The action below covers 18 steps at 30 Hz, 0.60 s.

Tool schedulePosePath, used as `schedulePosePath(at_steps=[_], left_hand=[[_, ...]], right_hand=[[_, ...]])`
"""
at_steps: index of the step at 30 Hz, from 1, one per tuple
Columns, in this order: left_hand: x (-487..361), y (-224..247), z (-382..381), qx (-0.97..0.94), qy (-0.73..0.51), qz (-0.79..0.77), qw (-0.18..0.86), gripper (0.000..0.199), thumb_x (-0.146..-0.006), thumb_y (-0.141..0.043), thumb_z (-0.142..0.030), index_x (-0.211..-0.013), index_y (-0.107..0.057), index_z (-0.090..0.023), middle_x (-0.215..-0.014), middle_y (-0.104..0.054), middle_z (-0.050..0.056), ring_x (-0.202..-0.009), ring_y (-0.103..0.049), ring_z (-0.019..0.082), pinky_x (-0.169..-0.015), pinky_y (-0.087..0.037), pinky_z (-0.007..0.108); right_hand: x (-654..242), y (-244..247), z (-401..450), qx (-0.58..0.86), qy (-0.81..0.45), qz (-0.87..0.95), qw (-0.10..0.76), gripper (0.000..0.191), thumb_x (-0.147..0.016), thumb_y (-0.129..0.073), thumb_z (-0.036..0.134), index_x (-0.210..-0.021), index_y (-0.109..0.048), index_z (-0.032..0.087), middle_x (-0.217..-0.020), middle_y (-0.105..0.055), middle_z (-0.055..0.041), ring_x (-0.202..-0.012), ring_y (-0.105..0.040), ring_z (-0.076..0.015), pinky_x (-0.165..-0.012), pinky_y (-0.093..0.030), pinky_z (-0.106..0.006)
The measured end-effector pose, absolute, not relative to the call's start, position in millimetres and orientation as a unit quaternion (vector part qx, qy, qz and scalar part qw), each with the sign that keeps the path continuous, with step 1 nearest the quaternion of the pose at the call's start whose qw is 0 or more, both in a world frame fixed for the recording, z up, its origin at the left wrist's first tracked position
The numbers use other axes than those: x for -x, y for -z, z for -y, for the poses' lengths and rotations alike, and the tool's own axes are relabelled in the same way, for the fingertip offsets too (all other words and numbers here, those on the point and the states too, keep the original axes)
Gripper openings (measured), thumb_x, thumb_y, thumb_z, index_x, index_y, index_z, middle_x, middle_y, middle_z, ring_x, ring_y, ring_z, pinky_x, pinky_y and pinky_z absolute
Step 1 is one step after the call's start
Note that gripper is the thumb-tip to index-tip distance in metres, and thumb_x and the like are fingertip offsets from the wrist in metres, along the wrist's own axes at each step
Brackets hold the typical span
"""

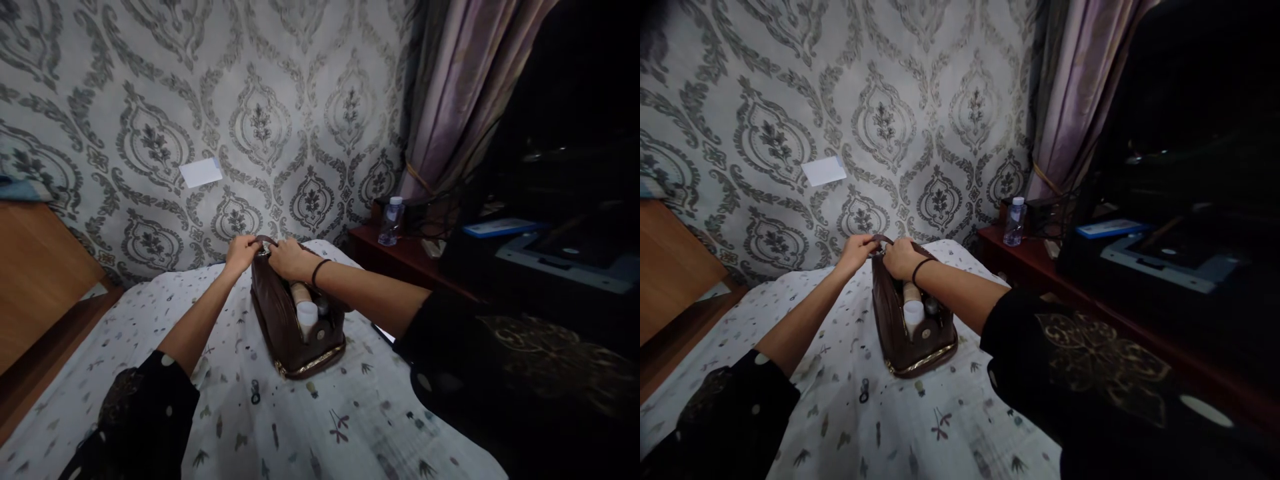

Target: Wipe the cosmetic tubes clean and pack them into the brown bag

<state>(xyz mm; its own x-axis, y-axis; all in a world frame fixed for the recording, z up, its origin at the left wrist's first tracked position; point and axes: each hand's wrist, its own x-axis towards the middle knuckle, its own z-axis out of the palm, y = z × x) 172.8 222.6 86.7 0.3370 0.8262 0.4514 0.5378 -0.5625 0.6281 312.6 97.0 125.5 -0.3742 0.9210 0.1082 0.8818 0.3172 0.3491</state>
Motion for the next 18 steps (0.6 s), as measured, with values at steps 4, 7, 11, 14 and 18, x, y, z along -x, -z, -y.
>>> schedulePosePath(at_steps=[4,7,11,14,18], left_hand=[[-177.7,-85.3,-221.0,-0.789,-0.396,-0.430,0.190,0.023,-0.077,-0.057,-0.036,-0.066,-0.068,-0.018,-0.057,-0.060,0.000,-0.062,-0.054,0.016,-0.057,-0.036,0.026],[-180.4,-85.5,-219.2,-0.785,-0.401,-0.431,0.193,0.024,-0.077,-0.057,-0.035,-0.063,-0.066,-0.018,-0.054,-0.056,-0.001,-0.059,-0.052,0.016,-0.056,-0.035,0.025],[-181.8,-86.3,-214.6,-0.781,-0.405,-0.433,0.199,0.024,-0.077,-0.058,-0.034,-0.059,-0.061,-0.018,-0.051,-0.053,-0.002,-0.055,-0.049,0.014,-0.055,-0.033,0.026],[-182.9,-86.1,-211.3,-0.779,-0.410,-0.428,0.205,0.023,-0.078,-0.060,-0.033,-0.060,-0.062,-0.018,-0.052,-0.053,-0.002,-0.055,-0.049,0.014,-0.057,-0.034,0.026],[-184.9,-83.8,-207.3,-0.774,-0.424,-0.417,0.219,0.016,-0.081,-0.059,-0.031,-0.078,-0.069,-0.018,-0.058,-0.057,-0.001,-0.059,-0.053,0.015,-0.061,-0.039,0.026]], right_hand=[[-322.9,-126.1,-92.8,-0.532,-0.187,-0.824,0.051,0.034,-0.095,-0.041,0.016,-0.108,-0.072,0.014,-0.124,-0.062,-0.0178,-0.117,-0.056,-0.0323,-0.092,-0.047,-0.045],[-330.9,-129.0,-86.4,-0.525,-0.182,-0.831,0.032,0.033,-0.093,-0.046,0.018,-0.114,-0.071,0.018,-0.128,-0.058,-0.0164,-0.120,-0.054,-0.0323,-0.092,-0.047,-0.044],[-340.1,-131.8,-68.1,-0.540,-0.129,-0.831,-0.038,0.048,-0.089,-0.049,0.017,-0.135,-0.058,0.028,-0.131,-0.057,-0.0116,-0.117,-0.057,-0.0295,-0.093,-0.046,-0.042],[-345.9,-127.1,-46.5,-0.564,-0.093,-0.816,-0.082,0.053,-0.089,-0.051,0.019,-0.141,-0.050,0.023,-0.130,-0.058,-0.0115,-0.115,-0.058,-0.0274,-0.093,-0.047,-0.039],[-350.1,-109.5,-18.5,-0.598,-0.057,-0.787,-0.137,0.051,-0.088,-0.055,0.026,-0.138,-0.052,0.017,-0.140,-0.052,-0.0153,-0.126,-0.051,-0.0291,-0.101,-0.043,-0.042]])
